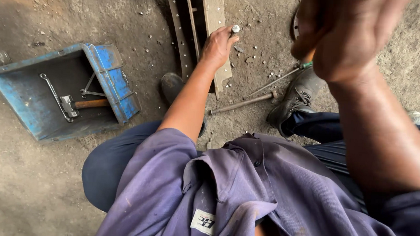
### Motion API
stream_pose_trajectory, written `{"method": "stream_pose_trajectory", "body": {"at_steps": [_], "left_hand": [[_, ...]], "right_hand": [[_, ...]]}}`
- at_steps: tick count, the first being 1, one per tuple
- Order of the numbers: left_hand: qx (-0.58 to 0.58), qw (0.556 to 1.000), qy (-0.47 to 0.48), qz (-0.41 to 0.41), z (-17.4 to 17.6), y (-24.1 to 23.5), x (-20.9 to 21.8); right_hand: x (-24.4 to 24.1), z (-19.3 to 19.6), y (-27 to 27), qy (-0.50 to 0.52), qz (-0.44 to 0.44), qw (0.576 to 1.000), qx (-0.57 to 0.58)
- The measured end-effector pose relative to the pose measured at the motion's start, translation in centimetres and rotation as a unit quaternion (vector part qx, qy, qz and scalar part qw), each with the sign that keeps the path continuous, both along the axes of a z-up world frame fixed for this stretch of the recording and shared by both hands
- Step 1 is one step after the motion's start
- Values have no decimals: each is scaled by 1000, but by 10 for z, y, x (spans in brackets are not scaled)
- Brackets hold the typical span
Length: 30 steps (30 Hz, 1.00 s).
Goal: The person uses a hammer and a punch to drive out rivets from brake shoes. They repeatedly strike the punch to remove the rivets, working on the brake shoes placed on the floor.
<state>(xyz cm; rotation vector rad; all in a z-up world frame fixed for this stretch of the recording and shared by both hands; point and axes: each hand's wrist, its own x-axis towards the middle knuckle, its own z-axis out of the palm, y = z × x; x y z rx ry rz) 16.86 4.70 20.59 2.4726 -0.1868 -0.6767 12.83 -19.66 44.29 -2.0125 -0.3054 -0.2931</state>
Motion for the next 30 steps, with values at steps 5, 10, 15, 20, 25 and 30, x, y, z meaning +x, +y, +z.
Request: {"method": "stream_pose_trajectory", "body": {"at_steps": [5, 10, 15, 20, 25, 30], "left_hand": [[-16, 1000, 8, 7, 9, 10, -3], [-126, 987, -100, 3, 5, 18, -3], [-94, 993, -65, -10, 0, 27, 2], [-89, 993, -80, -9, 0, 27, -3], [-126, 986, -107, -29, 7, 32, -3], [-95, 992, -80, 22, -2, 29, -8]], "right_hand": [[-7, -112, 65, 181, 47, 979, -76], [-29, -121, 51, 484, -66, 873, -3], [-20, -36, 28, 343, -6, 929, 141], [-1, -22, 18, 34, 36, 994, 100], [-7, -117, 73, 281, 13, 958, -57], [-22, -107, 58, 494, -26, 859, 129]]}}
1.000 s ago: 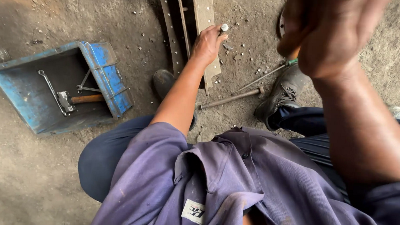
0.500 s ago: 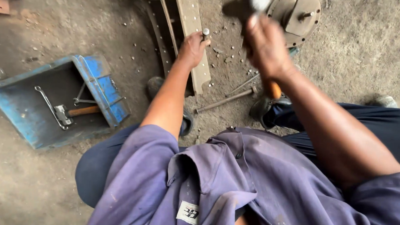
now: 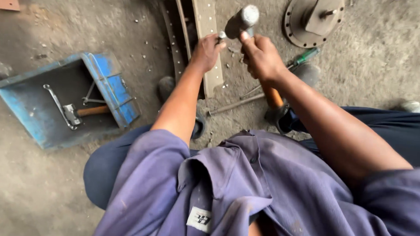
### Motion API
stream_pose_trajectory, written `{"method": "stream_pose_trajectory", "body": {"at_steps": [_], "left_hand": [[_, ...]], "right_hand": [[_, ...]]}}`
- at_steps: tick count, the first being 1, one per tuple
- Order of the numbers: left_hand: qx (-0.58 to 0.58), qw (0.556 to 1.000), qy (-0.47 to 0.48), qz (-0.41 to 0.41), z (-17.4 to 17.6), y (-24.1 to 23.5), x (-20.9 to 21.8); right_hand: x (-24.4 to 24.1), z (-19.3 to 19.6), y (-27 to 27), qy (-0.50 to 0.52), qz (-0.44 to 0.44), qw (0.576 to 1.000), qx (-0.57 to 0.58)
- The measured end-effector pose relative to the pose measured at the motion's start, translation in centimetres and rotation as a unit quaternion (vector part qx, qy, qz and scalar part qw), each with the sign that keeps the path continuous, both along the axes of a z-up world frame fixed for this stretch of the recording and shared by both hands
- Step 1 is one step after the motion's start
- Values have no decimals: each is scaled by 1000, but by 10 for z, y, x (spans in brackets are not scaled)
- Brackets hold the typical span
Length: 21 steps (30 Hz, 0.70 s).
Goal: The person uses a hammer and a punch to drive out rivets from brake shoes. They repeatedly strike the punch to remove the rivets, working on the brake shoes placed on the floor.
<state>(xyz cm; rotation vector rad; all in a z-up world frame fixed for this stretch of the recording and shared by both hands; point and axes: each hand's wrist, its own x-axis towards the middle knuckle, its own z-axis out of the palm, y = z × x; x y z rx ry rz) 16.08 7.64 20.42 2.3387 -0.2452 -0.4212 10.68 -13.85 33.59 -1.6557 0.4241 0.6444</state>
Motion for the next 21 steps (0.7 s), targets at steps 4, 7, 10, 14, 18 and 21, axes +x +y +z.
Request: {"method": "stream_pose_trajectory", "body": {"at_steps": [4, 7, 10, 14, 18, 21], "left_hand": [[-82, 994, -75, 13, 18, -5, 5], [-49, 998, -32, 25, 28, -7, -9], [-13, 998, 38, 51, 27, -2, -16], [-13, 997, 6, 82, 11, 2, -34], [25, 995, 27, 93, 4, 1, -29], [22, 996, 14, 86, 5, -2, -28]], "right_hand": [[-15, 43, -25, -31, -26, 999, 31], [-37, 57, -31, -23, -47, 997, 65], [-49, 55, -33, -15, -47, 996, 76], [-59, 50, -35, -20, -14, 998, 65], [-60, 47, -35, -39, -2, 996, 74], [-59, 46, -36, -44, 0, 996, 79]]}}
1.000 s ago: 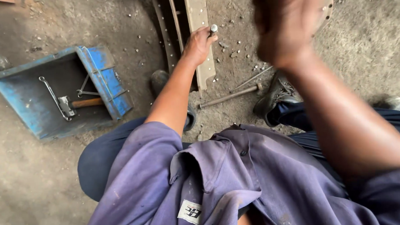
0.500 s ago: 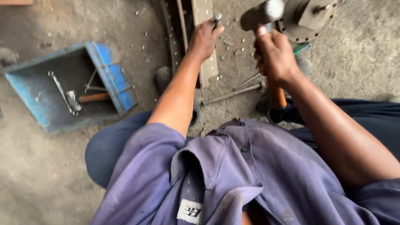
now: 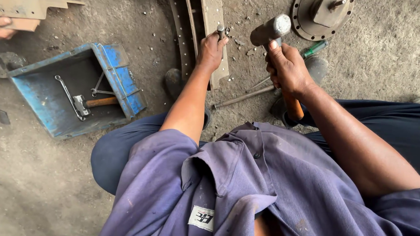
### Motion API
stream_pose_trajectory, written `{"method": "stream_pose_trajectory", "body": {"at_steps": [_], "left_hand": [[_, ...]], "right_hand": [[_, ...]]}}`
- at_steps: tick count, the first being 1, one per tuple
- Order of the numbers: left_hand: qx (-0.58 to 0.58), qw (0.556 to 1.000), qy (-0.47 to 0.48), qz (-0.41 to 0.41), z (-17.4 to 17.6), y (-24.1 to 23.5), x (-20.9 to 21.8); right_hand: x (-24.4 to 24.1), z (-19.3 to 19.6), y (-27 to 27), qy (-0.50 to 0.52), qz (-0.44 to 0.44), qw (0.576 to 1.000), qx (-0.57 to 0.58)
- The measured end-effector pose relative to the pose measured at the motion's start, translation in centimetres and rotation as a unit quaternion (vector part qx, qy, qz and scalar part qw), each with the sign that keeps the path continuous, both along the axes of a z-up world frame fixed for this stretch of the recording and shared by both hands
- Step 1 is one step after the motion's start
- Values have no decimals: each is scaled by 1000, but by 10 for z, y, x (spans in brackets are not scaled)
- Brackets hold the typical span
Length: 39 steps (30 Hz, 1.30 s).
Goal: The person uses a hammer and a punch to drive out rivets from brake shoes. They repeatedly strike the punch to remove the rivets, working on the brake shoes placed on the floor.
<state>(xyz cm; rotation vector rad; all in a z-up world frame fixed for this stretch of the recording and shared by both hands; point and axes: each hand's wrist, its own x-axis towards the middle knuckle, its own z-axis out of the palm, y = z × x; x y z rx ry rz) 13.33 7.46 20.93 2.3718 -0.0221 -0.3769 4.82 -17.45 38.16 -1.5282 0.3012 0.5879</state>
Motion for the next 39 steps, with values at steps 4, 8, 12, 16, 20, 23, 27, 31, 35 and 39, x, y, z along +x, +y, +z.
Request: {"method": "stream_pose_trajectory", "body": {"at_steps": [4, 8, 12, 16, 20, 23, 27, 31, 35, 39], "left_hand": [[24, 997, 67, 4, 8, -4, 4], [55, 995, 83, 7, 10, -8, 7], [54, 998, 30, -21, 7, -8, 7], [50, 997, 59, -23, 7, -9, 7], [39, 997, 63, -21, 11, -9, 6], [59, 981, 184, -37, 7, -7, 6], [8, 994, -63, -92, -13, 6, -1], [14, 993, 101, -59, -7, -2, -3], [13, 994, 22, -108, 5, 0, 0], [-44, 996, 37, -75, 1, 15, -10]], "right_hand": [[8, 5, 3, -25, 20, 999, -9], [37, 30, 4, -131, 47, 989, -47], [73, 71, 5, -199, 46, 979, -18], [92, 104, 6, -165, 100, 975, -107], [91, 103, 4, -158, 48, 985, -46], [102, 96, -29, -159, 216, 915, -302], [104, 59, -40, -233, 155, 909, -310], [92, 0, 2, -261, 63, 933, -238], [62, -22, 38, 25, 17, 997, -76], [58, -3, 7, -6, -52, 998, -23]]}}
